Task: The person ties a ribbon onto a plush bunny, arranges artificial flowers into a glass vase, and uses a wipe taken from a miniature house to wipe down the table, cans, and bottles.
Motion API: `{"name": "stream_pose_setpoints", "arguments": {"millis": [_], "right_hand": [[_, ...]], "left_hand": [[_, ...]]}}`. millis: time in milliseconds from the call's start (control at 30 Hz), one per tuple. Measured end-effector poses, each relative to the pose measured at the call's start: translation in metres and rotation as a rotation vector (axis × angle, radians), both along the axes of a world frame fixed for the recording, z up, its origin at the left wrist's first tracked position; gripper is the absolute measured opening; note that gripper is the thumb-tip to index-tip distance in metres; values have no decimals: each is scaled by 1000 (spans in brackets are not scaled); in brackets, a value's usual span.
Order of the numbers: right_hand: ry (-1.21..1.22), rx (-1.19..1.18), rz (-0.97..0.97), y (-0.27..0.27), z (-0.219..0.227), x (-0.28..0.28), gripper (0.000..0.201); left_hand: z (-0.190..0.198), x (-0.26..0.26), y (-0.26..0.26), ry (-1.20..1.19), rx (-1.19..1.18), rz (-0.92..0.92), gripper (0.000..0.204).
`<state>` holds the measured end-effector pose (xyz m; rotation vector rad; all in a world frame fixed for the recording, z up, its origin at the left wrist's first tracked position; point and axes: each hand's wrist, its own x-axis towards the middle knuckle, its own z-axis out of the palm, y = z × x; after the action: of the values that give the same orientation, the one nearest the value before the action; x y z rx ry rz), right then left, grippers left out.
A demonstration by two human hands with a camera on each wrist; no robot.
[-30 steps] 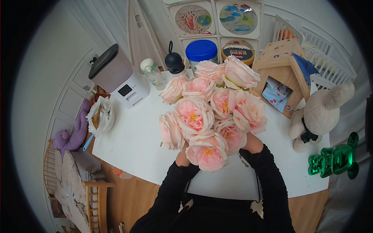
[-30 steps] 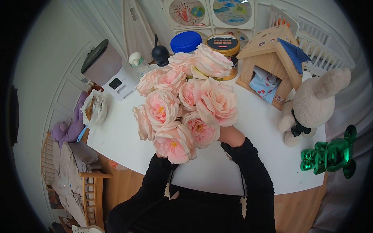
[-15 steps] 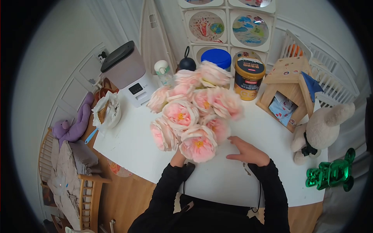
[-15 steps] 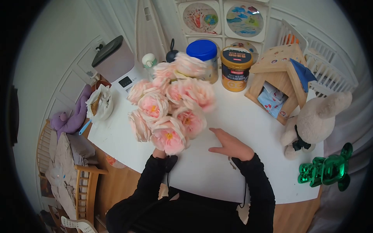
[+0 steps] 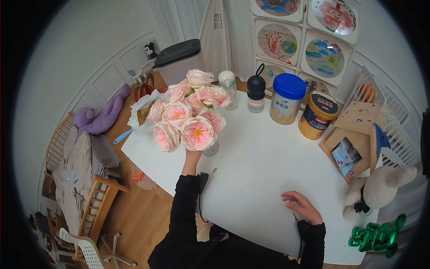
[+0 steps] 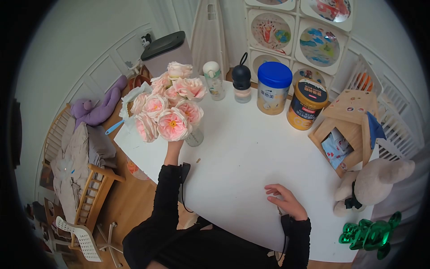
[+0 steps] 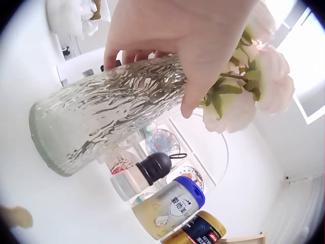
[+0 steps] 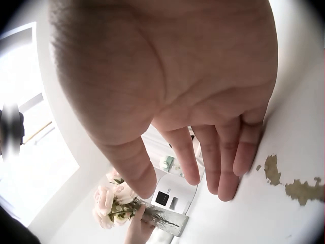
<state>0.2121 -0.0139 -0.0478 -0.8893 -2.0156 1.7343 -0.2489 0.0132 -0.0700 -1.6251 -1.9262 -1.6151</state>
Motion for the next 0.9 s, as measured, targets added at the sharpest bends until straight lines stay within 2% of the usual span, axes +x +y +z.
{"name": "stream_pose_setpoints", "arguments": {"millis": [233, 333, 400, 433, 533, 733, 800, 900], "right_hand": [[22, -39, -101, -6, -5, -1, 28], [14, -11, -103, -7, -7, -2, 25], [27, -14, -114, -7, -8, -3, 23], [35, -17, -127, -7, -8, -2, 22], [41, -22, -129, -7, -7, -3, 21], [53, -31, -136, -5, -8, -3, 19], [48, -31, -137, -6, -8, -3, 18], [35, -12, -145, -6, -8, -4, 17]], "left_hand": [[1, -65, 8, 225, 97, 214, 44], [-15, -99, 5, 272, 100, 313, 44], [-12, -117, 2, 420, 61, 349, 44], [-8, -118, -1, 258, 81, 301, 45], [-2, -124, -7, 271, 85, 361, 46], [-12, -137, -26, -1, 28, 265, 48], [-19, -149, -27, -173, 110, 157, 52], [-15, -139, -33, -291, 164, 114, 53]]}}
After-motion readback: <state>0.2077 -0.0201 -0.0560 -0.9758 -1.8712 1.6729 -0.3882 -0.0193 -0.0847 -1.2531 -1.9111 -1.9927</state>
